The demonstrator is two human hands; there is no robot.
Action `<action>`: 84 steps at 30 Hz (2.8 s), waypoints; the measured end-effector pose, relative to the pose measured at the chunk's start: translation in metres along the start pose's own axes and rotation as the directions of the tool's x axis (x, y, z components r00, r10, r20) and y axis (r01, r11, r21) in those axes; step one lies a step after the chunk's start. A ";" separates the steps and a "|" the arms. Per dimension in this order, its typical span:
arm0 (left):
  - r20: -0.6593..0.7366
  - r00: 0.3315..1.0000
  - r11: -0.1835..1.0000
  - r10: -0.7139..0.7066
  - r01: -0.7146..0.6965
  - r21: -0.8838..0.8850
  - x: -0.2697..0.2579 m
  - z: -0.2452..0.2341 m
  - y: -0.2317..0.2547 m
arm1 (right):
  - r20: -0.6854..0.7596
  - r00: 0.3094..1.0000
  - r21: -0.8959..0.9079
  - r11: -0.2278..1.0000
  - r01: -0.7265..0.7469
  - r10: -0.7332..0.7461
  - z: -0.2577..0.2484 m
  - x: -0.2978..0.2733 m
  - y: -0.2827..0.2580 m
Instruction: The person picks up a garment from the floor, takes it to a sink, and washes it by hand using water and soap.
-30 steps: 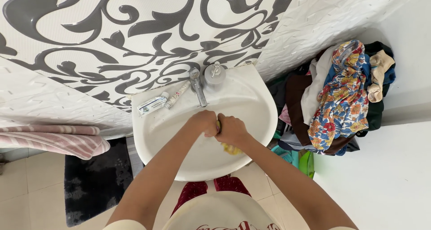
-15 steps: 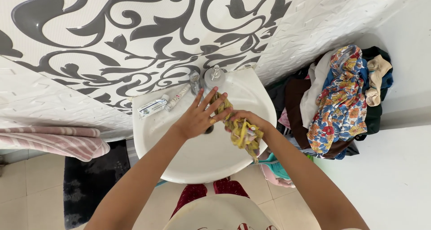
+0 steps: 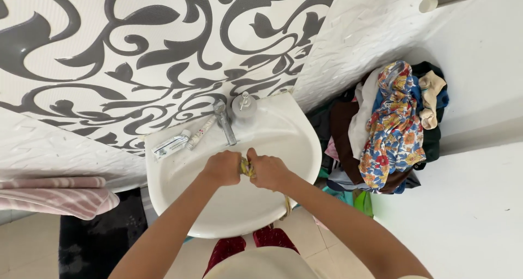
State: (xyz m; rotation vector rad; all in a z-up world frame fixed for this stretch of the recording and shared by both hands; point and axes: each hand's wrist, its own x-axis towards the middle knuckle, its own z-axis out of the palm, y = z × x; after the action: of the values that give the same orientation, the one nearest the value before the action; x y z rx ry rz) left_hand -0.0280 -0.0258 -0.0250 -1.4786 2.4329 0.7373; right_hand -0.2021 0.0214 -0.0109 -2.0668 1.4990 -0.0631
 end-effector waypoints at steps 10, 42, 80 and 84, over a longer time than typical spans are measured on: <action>0.585 0.805 0.834 -0.105 0.392 -0.389 0.032 0.022 -0.031 | -0.162 0.944 -0.271 0.933 0.237 -0.286 0.032 0.010 0.025; -0.281 0.766 0.794 0.578 -0.448 0.411 -0.002 -0.043 0.001 | 0.225 0.954 0.686 0.663 -0.298 0.196 -0.028 -0.017 0.007; -0.706 0.539 0.800 0.460 -0.596 0.066 -0.021 -0.057 0.009 | 0.340 0.936 0.937 0.057 -0.346 0.093 -0.034 -0.043 0.053; -0.600 0.262 0.624 0.756 -0.566 0.539 -0.011 -0.062 0.022 | 0.488 0.805 0.857 0.007 -0.516 -0.337 -0.047 -0.047 0.040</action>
State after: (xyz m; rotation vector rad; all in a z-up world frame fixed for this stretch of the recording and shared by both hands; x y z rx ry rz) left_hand -0.0368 -0.0401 0.0395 -0.5943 3.7634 -0.2840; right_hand -0.2710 0.0345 0.0228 -0.5410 0.6405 -0.3172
